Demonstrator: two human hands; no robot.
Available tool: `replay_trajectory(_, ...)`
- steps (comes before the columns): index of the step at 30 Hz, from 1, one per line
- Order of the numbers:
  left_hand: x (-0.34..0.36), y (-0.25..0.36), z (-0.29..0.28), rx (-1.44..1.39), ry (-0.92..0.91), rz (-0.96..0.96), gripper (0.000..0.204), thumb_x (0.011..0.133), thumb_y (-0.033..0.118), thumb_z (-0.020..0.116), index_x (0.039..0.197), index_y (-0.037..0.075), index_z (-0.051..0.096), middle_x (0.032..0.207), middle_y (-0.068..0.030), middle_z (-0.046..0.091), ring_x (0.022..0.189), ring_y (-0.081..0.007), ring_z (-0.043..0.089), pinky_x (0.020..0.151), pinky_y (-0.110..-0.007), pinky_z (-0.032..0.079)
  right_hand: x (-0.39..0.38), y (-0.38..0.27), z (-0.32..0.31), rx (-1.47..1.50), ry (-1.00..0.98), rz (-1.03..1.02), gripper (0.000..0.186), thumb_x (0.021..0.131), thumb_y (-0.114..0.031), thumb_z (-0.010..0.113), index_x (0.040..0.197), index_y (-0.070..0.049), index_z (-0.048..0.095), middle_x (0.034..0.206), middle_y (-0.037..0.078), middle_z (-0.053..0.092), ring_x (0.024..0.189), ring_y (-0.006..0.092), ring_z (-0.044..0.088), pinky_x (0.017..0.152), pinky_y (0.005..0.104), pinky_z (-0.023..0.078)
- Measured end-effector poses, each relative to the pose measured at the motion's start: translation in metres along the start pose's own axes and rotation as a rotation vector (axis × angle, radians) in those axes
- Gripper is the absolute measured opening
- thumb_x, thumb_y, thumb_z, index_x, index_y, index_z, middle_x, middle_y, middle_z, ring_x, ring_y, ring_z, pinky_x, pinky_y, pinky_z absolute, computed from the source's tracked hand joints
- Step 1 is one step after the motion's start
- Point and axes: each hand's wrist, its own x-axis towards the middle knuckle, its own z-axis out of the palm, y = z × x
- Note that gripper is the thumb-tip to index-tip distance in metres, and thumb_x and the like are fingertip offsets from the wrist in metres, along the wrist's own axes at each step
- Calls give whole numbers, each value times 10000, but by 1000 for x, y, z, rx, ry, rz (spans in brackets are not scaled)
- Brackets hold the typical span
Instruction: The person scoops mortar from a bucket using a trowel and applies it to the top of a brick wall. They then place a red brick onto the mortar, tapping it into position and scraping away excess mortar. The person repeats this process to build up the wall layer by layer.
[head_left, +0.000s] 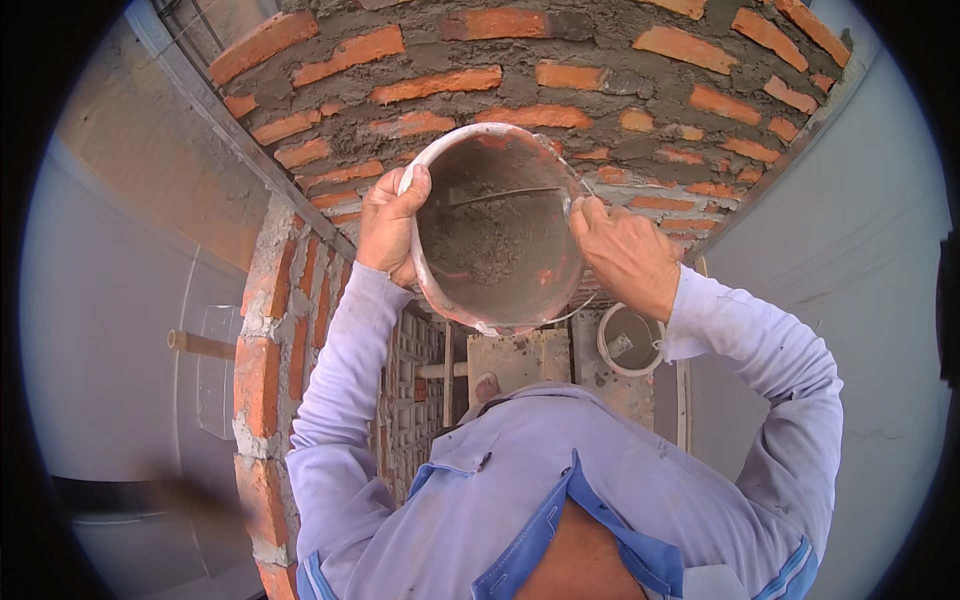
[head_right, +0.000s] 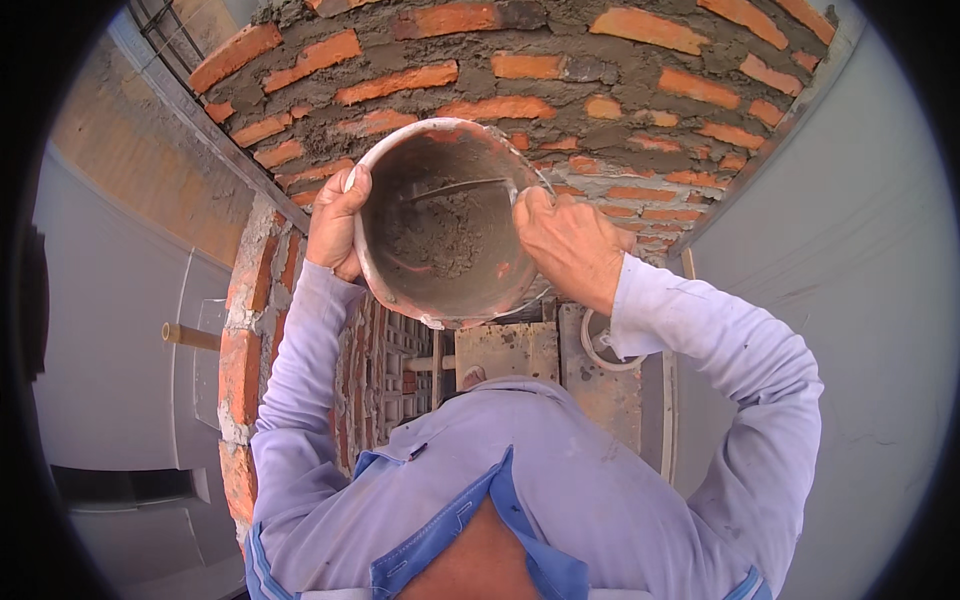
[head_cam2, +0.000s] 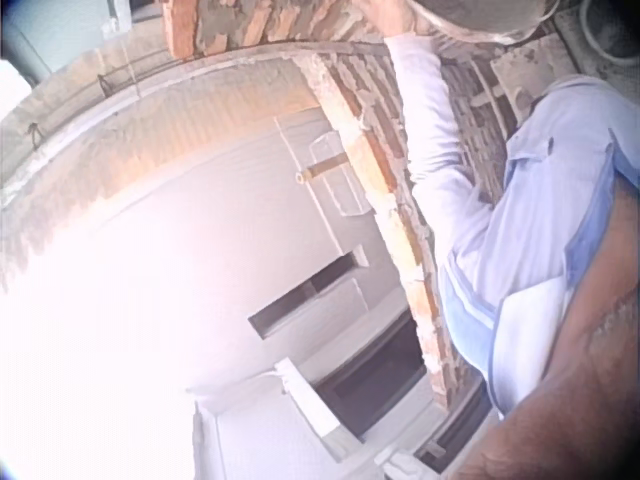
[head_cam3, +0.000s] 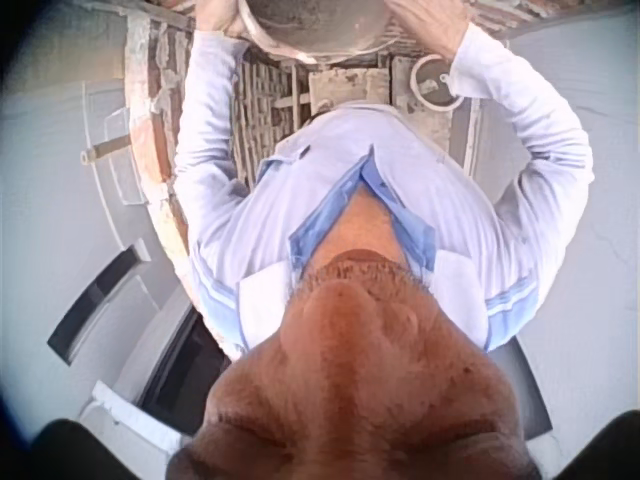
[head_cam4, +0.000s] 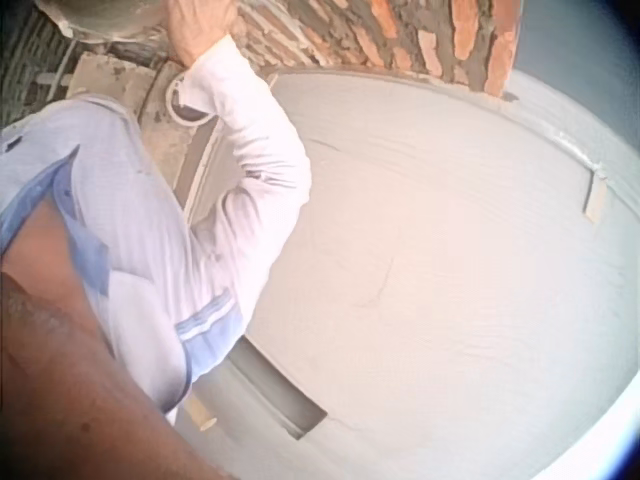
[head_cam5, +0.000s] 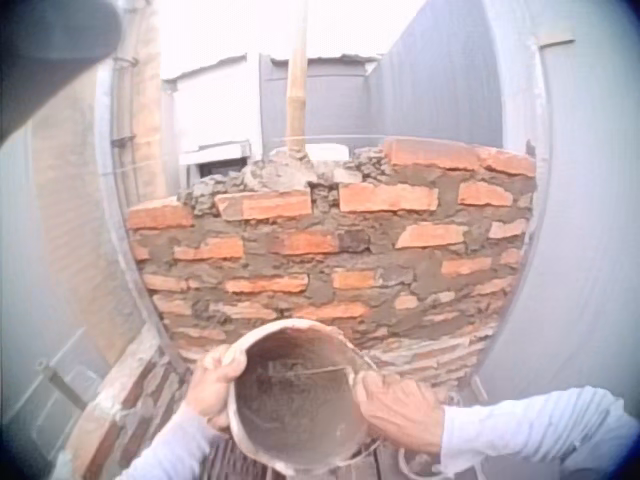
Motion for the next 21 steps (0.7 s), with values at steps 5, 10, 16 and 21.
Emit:
replay_trajectory(5, -5, -4, 3, 22, 35, 56, 193, 934, 148, 620, 770, 74, 550, 808, -8, 612, 694, -88, 579, 641, -276, 521, -10, -18, 29, 10, 85, -113, 213, 749, -50, 620, 911, 69, 554, 791, 118, 541, 680, 227, 666, 521, 295, 566)
replay_trajectory(10, -15, -17, -4, 193, 77, 163, 167, 906, 124, 659, 771, 73, 574, 770, 31, 572, 665, -51, 483, 632, -227, 428, -21, -10, 9, -22, -99, -220, 168, 757, -76, 624, 859, 52, 585, 747, 113, 571, 686, 214, 671, 516, 297, 553)
replay_trajectory(16, -7, -21, 26, 453, 60, 213, 253, 880, 107, 676, 664, 98, 545, 678, 79, 487, 631, -27, 394, 573, -203, 312, 36, 2, 6, -172, -166, -28, 166, 785, -97, 631, 880, 36, 663, 819, 156, 661, 751, 241, 694, 562, 343, 562)
replay_trajectory(21, -6, -29, 25, 538, -6, 198, 266, 868, 101, 678, 632, 103, 555, 635, 97, 433, 611, -29, 340, 561, -209, 250, 23, 8, 15, 224, -469, -179, 161, 752, -57, 635, 878, -8, 721, 920, 177, 703, 859, 320, 699, 684, 407, 570)
